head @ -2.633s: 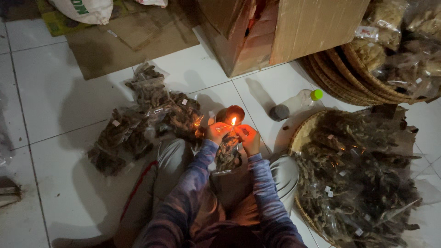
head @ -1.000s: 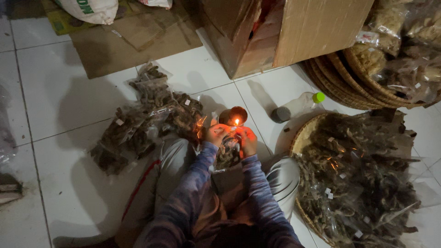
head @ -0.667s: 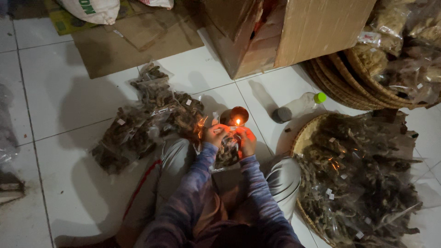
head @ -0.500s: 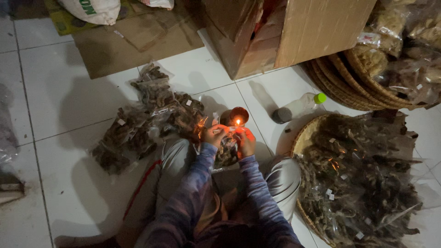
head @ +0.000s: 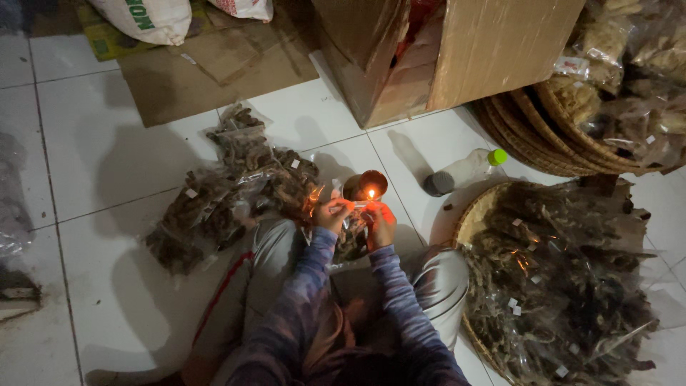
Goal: The person sits on the floor and seals clear plastic bags filled with dried seafood by pinching the open end and melting it closed over the flame of a small oil lamp. They take filled bags one at a time from a basket, press and melt the opening, and set the sealed bag on the floor beside them.
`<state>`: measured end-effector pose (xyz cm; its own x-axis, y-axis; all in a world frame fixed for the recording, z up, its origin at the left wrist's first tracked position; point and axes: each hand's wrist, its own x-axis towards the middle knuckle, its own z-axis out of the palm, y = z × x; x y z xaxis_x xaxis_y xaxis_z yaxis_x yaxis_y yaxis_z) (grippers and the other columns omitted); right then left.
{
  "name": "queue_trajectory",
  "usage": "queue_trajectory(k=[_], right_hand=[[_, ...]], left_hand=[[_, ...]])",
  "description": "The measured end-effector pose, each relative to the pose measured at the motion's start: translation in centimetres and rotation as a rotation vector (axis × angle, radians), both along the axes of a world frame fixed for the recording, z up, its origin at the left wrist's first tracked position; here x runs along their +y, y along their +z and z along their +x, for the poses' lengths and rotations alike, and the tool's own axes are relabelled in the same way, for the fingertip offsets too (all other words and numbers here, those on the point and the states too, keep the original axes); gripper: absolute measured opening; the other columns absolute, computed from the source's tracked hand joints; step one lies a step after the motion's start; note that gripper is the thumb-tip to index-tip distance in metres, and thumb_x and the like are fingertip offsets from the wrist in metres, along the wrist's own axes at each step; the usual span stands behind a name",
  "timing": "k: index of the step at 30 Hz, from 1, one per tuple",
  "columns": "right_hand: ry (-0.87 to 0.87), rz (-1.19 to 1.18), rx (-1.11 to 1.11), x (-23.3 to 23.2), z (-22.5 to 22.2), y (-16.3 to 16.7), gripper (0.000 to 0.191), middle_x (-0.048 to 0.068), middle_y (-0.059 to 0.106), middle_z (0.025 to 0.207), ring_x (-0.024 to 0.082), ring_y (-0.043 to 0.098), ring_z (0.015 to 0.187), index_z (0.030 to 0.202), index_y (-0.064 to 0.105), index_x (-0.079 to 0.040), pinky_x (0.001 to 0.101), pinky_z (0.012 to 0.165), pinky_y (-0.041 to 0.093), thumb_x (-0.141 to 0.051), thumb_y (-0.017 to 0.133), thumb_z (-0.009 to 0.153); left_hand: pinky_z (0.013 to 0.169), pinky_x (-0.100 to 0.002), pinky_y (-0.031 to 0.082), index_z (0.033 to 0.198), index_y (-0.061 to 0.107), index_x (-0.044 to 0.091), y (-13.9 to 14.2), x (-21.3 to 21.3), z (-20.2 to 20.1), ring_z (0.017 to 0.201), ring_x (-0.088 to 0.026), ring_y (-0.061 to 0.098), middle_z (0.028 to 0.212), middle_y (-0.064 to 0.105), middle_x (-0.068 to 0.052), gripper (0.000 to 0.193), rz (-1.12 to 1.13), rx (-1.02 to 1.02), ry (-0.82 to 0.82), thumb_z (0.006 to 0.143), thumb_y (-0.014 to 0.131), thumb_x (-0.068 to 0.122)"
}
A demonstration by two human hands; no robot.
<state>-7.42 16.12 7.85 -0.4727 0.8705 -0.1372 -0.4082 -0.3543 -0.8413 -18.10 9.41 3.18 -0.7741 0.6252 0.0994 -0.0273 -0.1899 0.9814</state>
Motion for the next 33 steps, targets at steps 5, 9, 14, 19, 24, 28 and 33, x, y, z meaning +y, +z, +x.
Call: queue_trajectory(k=[5, 9, 14, 19, 24, 28, 33], right_hand=[[0.011, 0.0, 0.033, -0.2, -0.1, 0.3, 0.016, 0.007, 0.07, 0.091, 0.015, 0.065, 0.082, 0.104, 0.069, 0.0, 0.0291, 0.074, 0.055, -0.015, 0.065, 0.098], [-0.004, -0.007, 0.028, -0.3, -0.3, 0.3, 0.017, 0.006, 0.071, 0.094, 0.014, 0.067, 0.084, 0.103, 0.07, -0.001, 0.0286, 0.074, 0.056, -0.016, 0.063, 0.098], [-0.019, 0.003, 0.044, -0.5, -0.3, 0.1, 0.018, 0.006, 0.071, 0.094, 0.014, 0.067, 0.083, 0.106, 0.07, -0.002, 0.028, 0.07, 0.055, -0.016, 0.06, 0.1], [-0.041, -0.044, -0.052, -0.7, -0.3, 0.2, 0.023, 0.006, 0.073, 0.092, 0.014, 0.067, 0.079, 0.106, 0.071, -0.004, 0.0255, 0.062, 0.051, -0.02, 0.055, 0.104], [-0.02, 0.048, 0.01, -1.0, -0.4, 0.5, 0.021, 0.006, 0.071, 0.093, 0.014, 0.066, 0.08, 0.106, 0.07, -0.002, 0.0264, 0.062, 0.052, -0.017, 0.056, 0.103], [-0.015, 0.385, -0.231, -1.4, -0.6, 0.8, 0.018, 0.007, 0.071, 0.096, 0.015, 0.066, 0.084, 0.105, 0.07, 0.0, 0.0282, 0.066, 0.055, -0.014, 0.058, 0.101], [-0.027, -0.034, 0.046, -1.5, -0.9, 1.2, 0.018, 0.007, 0.071, 0.093, 0.017, 0.069, 0.082, 0.103, 0.067, -0.002, 0.0296, 0.065, 0.056, -0.016, 0.056, 0.099]], left_hand=[[0.084, -0.029, 0.056, 0.093, 0.077, 0.001, -0.1, 0.1, -0.1, 0.085, -0.011, 0.067, 0.089, 0.074, -0.003, 0.015, 0.112, -0.117, -0.051, 0.087, 0.08, 0.014], [0.086, -0.029, 0.057, 0.098, 0.075, -0.001, -0.2, 0.0, -0.2, 0.089, -0.014, 0.071, 0.095, 0.077, -0.006, 0.018, 0.15, -0.196, -0.063, 0.088, 0.078, 0.013], [0.088, -0.029, 0.057, 0.1, 0.075, -0.002, -0.1, -0.4, -0.3, 0.092, -0.016, 0.072, 0.098, 0.078, -0.008, 0.018, 0.134, -0.239, -0.071, 0.09, 0.077, 0.013], [0.09, -0.031, 0.058, 0.098, 0.075, -0.003, -0.1, -0.4, -0.4, 0.091, -0.017, 0.073, 0.097, 0.077, -0.01, 0.018, 0.206, -0.291, -0.056, 0.088, 0.077, 0.011], [0.09, -0.03, 0.057, 0.096, 0.074, -0.002, -0.2, -0.7, -0.7, 0.092, -0.016, 0.073, 0.097, 0.078, -0.009, 0.015, 0.183, -0.29, -0.065, 0.088, 0.074, 0.011], [0.087, -0.029, 0.057, 0.094, 0.074, -0.003, -0.1, -0.8, -0.7, 0.088, -0.014, 0.071, 0.095, 0.077, -0.008, 0.013, 0.205, -0.349, -0.025, 0.088, 0.075, 0.009], [0.085, -0.028, 0.056, 0.093, 0.074, -0.001, 0.0, -0.9, -0.7, 0.087, -0.012, 0.069, 0.094, 0.076, -0.005, 0.009, 0.216, -0.321, -0.028, 0.087, 0.075, 0.006]])
